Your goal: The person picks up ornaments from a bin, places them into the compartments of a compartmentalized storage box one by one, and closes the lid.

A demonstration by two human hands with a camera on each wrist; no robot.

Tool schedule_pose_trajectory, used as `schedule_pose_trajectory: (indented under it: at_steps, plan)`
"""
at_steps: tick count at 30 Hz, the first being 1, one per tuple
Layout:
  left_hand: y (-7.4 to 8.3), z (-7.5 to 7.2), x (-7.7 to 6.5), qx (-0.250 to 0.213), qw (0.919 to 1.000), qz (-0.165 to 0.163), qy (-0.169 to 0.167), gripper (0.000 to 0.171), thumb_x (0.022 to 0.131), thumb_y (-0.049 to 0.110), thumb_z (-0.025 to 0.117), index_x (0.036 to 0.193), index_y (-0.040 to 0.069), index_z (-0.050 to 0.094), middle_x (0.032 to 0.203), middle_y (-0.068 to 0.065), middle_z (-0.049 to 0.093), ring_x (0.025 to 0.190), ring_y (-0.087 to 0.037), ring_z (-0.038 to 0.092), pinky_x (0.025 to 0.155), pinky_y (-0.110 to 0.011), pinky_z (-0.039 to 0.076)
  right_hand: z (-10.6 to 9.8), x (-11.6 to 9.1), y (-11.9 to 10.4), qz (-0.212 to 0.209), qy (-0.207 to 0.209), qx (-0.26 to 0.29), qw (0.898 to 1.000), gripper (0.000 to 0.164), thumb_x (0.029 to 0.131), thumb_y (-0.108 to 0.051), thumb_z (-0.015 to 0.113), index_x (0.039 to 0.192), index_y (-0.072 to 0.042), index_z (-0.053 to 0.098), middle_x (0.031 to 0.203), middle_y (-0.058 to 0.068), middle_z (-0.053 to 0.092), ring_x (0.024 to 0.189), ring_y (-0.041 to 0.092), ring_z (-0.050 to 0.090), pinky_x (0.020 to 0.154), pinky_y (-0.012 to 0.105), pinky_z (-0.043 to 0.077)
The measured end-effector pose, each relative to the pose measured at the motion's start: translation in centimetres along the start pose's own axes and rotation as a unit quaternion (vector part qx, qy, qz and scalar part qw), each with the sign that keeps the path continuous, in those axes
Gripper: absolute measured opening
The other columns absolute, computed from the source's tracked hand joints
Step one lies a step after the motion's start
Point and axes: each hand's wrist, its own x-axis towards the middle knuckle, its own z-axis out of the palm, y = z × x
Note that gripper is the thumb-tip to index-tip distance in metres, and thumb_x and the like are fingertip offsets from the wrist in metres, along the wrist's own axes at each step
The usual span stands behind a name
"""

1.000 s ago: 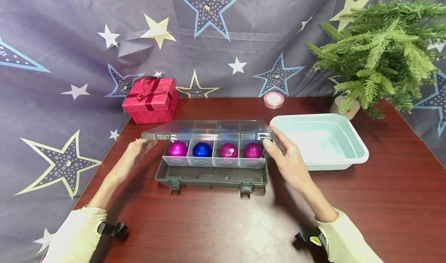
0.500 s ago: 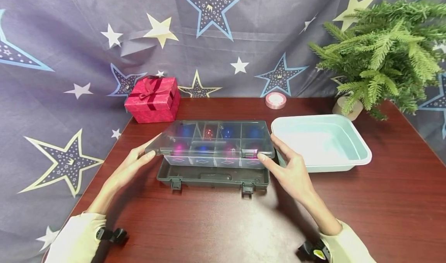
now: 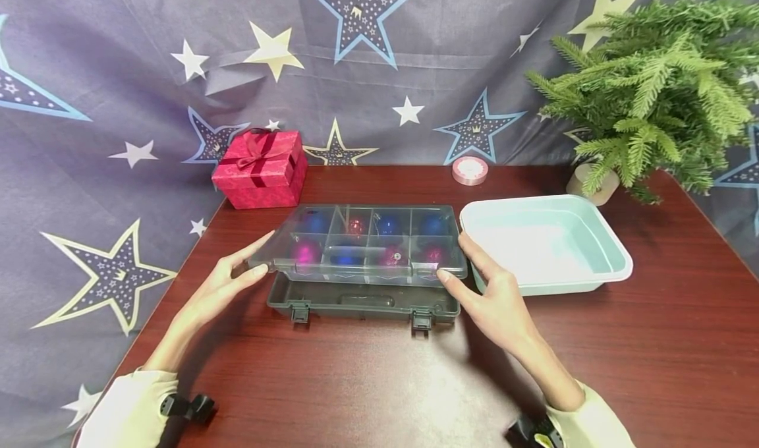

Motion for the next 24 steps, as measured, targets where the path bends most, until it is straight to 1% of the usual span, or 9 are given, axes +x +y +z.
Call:
schedule_pose_trajectory:
  at_steps: [4, 10, 13, 18, 19, 22, 24]
  plan:
    - [-0.04, 0.0, -0.05, -0.005, 1.0, 0.004, 0.002, 0.065, 0.103, 0.019, 0.063, 0.162, 0.016, 0.037, 0.163, -0.004, 0.038, 0.15, -0.024, 0.032, 0.114, -0.019, 0.027, 0.08, -0.07, 0.14, -0.014, 0.008, -0.028, 0.999, 0.061, 0.096, -0.011, 0.076, 0.151, -0.001, 0.052, 0.156, 0.015, 0.047, 0.144, 0.032, 0.041, 0.107, 0.006, 0.03]
    - [-0.22, 0.12, -0.08, -0.007, 0.9999, 0.006, 0.003, 0.066, 0.102, 0.018, 0.064, 0.162, 0.016, 0.037, 0.162, -0.004, 0.04, 0.147, -0.025, 0.037, 0.111, -0.017, 0.03, 0.05, 0.06, 0.84, -0.047, 0.019, -0.066, 0.997, 0.059, 0.094, -0.009, 0.078, 0.148, -0.002, 0.055, 0.153, 0.015, 0.052, 0.141, 0.035, 0.046, 0.108, 0.009, 0.029]
    - [-0.32, 0.19, -0.15, -0.008, 1.0, 0.003, 0.002, 0.067, 0.102, 0.018, 0.065, 0.162, 0.016, 0.037, 0.162, -0.004, 0.04, 0.145, -0.026, 0.04, 0.11, -0.017, 0.032, 0.03, -0.03, 1.0, -0.066, 0.011, -0.092, 0.993, 0.06, 0.094, -0.01, 0.077, 0.148, 0.0, 0.055, 0.152, 0.017, 0.051, 0.14, 0.038, 0.046, 0.11, 0.011, 0.027]
    - [-0.38, 0.22, -0.21, -0.013, 0.9999, 0.004, 0.002, 0.067, 0.101, 0.017, 0.066, 0.162, 0.015, 0.037, 0.162, -0.006, 0.041, 0.144, -0.028, 0.042, 0.109, -0.016, 0.033, -0.02, -0.21, 0.82, -0.089, -0.017, -0.128, 0.988, 0.061, 0.097, -0.014, 0.075, 0.15, 0.003, 0.051, 0.154, 0.02, 0.048, 0.142, 0.04, 0.044, 0.113, 0.013, 0.023]
    - [-0.39, 0.23, -0.22, -0.014, 0.9999, 0.004, 0.001, 0.067, 0.101, 0.017, 0.066, 0.162, 0.015, 0.037, 0.162, -0.006, 0.041, 0.144, -0.028, 0.042, 0.109, -0.016, 0.034, -0.04, -0.24, 0.75, -0.091, -0.022, -0.137, 0.986, 0.06, 0.097, -0.015, 0.074, 0.15, 0.003, 0.051, 0.155, 0.02, 0.047, 0.142, 0.04, 0.044, 0.114, 0.015, 0.024]
    - [-0.46, 0.26, -0.23, -0.015, 0.9999, 0.003, 0.0, 0.068, 0.101, 0.017, 0.067, 0.162, 0.016, 0.037, 0.162, -0.007, 0.041, 0.144, -0.028, 0.042, 0.109, -0.015, 0.033, -0.18, -0.26, 0.58, -0.087, -0.041, -0.162, 0.982, 0.06, 0.099, -0.02, 0.072, 0.15, 0.003, 0.05, 0.158, 0.019, 0.044, 0.143, 0.04, 0.043, 0.118, 0.026, 0.027]
    - [-0.5, 0.27, -0.2, -0.017, 0.9999, 0.004, 0.0, 0.068, 0.101, 0.017, 0.067, 0.162, 0.015, 0.037, 0.162, -0.007, 0.041, 0.145, -0.028, 0.041, 0.109, -0.015, 0.033, -0.27, -0.21, 0.46, -0.081, -0.054, -0.176, 0.98, 0.06, 0.1, -0.023, 0.071, 0.151, 0.002, 0.05, 0.159, 0.019, 0.042, 0.144, 0.039, 0.041, 0.119, 0.037, 0.03]
